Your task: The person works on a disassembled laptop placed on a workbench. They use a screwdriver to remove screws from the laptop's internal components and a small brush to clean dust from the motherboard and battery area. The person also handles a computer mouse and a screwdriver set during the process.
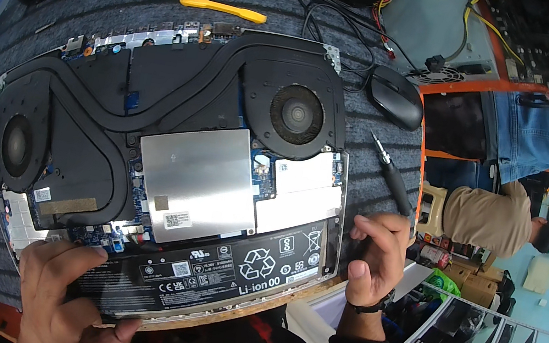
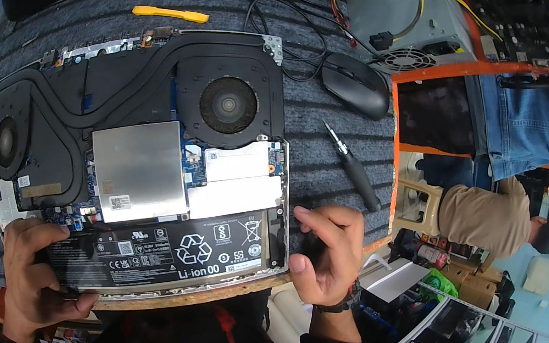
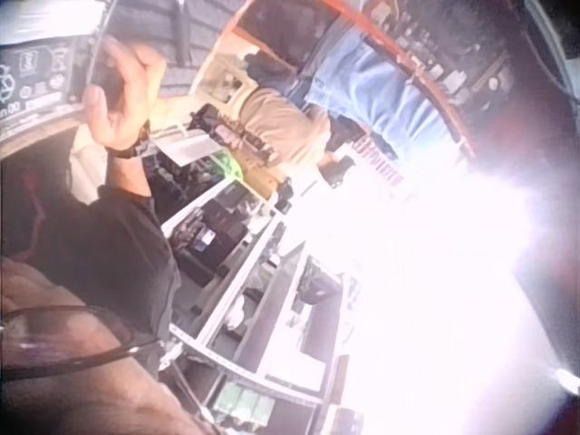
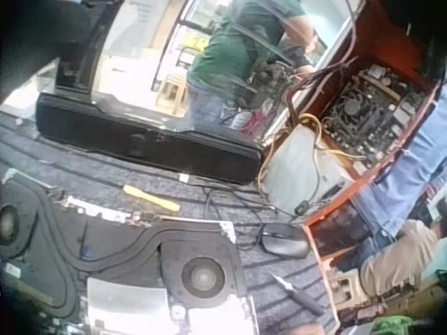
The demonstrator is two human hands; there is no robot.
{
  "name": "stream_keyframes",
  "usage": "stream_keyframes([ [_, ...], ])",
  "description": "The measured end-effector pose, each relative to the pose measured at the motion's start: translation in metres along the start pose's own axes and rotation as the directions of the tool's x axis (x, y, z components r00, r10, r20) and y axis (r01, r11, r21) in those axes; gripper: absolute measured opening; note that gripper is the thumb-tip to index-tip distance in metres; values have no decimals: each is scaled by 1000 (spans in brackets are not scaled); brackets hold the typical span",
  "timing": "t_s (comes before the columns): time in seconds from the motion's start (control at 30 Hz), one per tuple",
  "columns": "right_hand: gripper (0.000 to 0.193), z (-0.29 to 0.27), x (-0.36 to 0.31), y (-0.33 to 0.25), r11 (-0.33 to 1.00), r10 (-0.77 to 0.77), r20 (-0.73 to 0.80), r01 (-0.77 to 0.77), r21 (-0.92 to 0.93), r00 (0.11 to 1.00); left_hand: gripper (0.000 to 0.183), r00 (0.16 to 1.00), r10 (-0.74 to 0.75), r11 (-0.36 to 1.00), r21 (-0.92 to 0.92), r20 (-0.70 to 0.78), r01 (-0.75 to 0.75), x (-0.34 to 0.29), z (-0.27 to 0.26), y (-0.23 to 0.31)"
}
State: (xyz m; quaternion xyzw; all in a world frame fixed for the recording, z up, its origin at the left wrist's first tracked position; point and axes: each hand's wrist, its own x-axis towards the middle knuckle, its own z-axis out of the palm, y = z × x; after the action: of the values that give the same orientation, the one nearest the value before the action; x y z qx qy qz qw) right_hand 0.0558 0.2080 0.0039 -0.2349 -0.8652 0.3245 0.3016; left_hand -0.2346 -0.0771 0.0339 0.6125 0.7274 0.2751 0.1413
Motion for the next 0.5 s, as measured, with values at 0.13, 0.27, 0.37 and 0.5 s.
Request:
stream_keyframes([
  [0.13, 49, -3, -1, 1, 1000, 3, 51, -2, -14, 999, 57, 1000, -26, 999, 28, 16, 26, -1, 0, 3],
  [0.27, 59, -7, 9, -3, 997, -65, 149, 69, -22, 987, 57, 999, -34, 994, 109, 26, 31, -1, 2, 7],
  [0.37, 68, -11, 19, -8, 999, -50, 269, 50, 6, 962, 58, 997, -45, 981, 190, 57, 33, 2, -2, 11],
  [0.5, 77, -17, 21, -1, 997, -43, 329, 18, 79, 943, 60, 998, -62, 982, 181, 2, 60, 6, -1, 18],
])
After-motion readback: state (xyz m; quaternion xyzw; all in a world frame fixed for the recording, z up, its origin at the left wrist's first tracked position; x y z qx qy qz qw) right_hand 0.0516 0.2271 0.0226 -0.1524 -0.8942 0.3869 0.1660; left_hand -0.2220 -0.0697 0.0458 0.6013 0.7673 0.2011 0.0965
